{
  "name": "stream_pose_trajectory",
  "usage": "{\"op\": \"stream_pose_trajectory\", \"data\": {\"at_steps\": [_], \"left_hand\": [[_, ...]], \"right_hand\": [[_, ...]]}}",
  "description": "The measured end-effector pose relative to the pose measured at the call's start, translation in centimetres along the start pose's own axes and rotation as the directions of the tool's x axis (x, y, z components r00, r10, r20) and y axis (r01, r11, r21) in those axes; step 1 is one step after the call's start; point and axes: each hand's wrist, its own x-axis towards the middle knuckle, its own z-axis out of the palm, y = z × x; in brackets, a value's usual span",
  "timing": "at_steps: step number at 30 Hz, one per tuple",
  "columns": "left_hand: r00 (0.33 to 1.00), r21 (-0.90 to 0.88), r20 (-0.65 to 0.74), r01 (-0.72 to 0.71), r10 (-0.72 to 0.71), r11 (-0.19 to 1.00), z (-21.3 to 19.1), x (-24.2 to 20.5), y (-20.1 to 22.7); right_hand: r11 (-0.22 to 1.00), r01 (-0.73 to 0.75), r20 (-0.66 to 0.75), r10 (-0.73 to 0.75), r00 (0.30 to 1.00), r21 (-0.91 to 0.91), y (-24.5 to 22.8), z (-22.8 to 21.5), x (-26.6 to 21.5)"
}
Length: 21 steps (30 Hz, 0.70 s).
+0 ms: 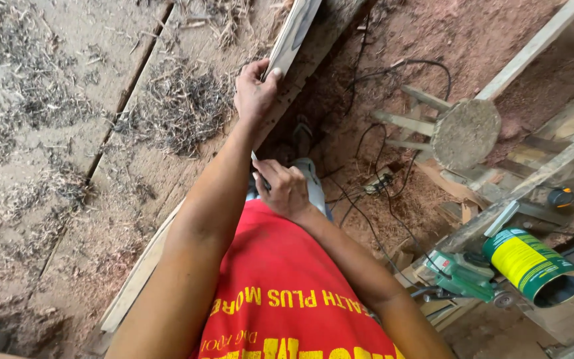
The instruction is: The person holds a long, curved piece of wood against a wooden workbench and uses a black marker to draw a line along its edge. The person repositions the wood several times to mark different sections.
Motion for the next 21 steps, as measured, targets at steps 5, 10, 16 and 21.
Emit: {"op": "stream_pose_trajectory", "data": {"at_steps": [5, 10, 16, 21], "left_hand": [[1.0, -0.035, 0.006, 0.004, -0.003, 0.999, 0.5, 0.7, -0.5], [0.999, -0.075, 0.006, -0.033, 0.033, 0.997, 0.8, 1.2, -1.0], [0.998, -0.178, 0.063, 0.04, -0.029, 0.983, 0.7, 1.3, -0.6], [0.97, -0.396, 0.192, 0.214, -0.147, 0.893, -0.6, 0.1, 0.9]], "right_hand": [[0.999, -0.045, -0.055, 0.043, 0.998, -0.032, 2.5, -0.9, 2.3], [0.994, 0.034, -0.012, -0.036, 0.999, -0.105, 0.7, 1.2, -0.5], [0.991, 0.137, 0.029, -0.137, 0.99, 0.011, 4.6, 1.8, -3.0], [0.816, -0.382, -0.206, 0.503, 0.84, 0.434, 10.6, 1.1, 2.6]]}}
